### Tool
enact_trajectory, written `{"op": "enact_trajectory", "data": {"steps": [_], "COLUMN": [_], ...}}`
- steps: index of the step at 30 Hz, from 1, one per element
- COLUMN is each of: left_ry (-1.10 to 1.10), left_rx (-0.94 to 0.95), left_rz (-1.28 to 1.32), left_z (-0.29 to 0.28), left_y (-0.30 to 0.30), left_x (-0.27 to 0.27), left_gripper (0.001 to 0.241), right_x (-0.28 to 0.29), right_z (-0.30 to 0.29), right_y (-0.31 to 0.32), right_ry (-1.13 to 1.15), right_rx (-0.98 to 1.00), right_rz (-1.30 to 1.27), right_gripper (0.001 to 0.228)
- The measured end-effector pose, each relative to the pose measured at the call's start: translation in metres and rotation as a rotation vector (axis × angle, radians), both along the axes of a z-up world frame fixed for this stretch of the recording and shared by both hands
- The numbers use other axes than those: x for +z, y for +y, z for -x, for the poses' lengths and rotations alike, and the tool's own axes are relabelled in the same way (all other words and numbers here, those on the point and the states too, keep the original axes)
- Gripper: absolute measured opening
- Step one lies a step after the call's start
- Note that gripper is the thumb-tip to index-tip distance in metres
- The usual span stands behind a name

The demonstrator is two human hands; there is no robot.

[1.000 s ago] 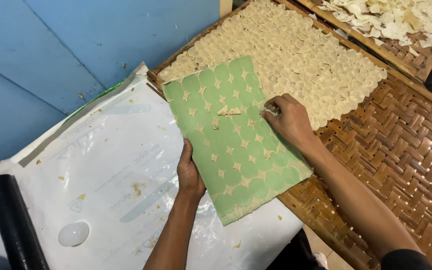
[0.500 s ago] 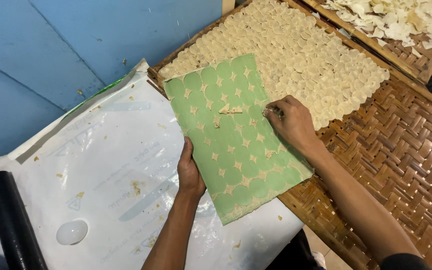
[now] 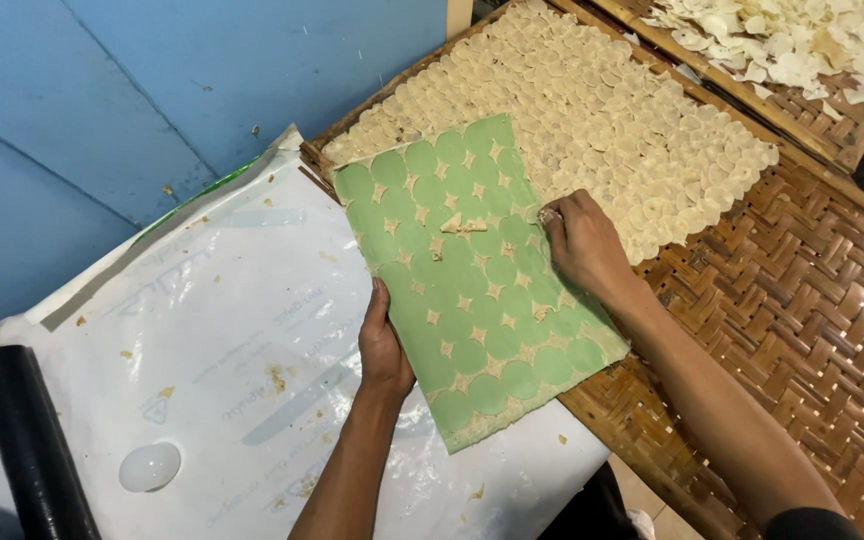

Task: Preparing crackers by removing formed dough from a stencil and rolling new dough over it.

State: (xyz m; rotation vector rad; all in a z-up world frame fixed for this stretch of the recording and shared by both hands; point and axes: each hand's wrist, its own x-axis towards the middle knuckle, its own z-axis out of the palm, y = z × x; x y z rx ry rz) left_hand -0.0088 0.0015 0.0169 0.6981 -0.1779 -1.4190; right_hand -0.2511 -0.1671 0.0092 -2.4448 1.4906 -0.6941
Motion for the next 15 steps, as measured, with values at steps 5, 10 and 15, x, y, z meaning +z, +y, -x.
{"op": "enact_trajectory", "data": {"steps": [5, 10, 15], "left_ry": [-0.006, -0.004, 0.009], "left_rx": [0.014, 0.015, 0.019], "left_rz": [-0.006, -0.004, -0.023], "left_z": [0.0, -0.001, -0.001], "left_y": [0.0, -0.001, 0.0], "left_x": [-0.003, -0.003, 0.0], "left_gripper": [0.049, 0.049, 0.049], "right_x": [0.01, 0.0, -0.004], "right_z": [-0.01, -0.009, 0.003], "right_y": [0.011, 0.002, -0.009], "right_ry": [0.095, 0.146, -0.057], "right_rx": [-0.003, -0.043, -0.037], "right_rz": [0.075, 0.118, 0.031], "right_gripper": [0.022, 0.017, 0.019]}}
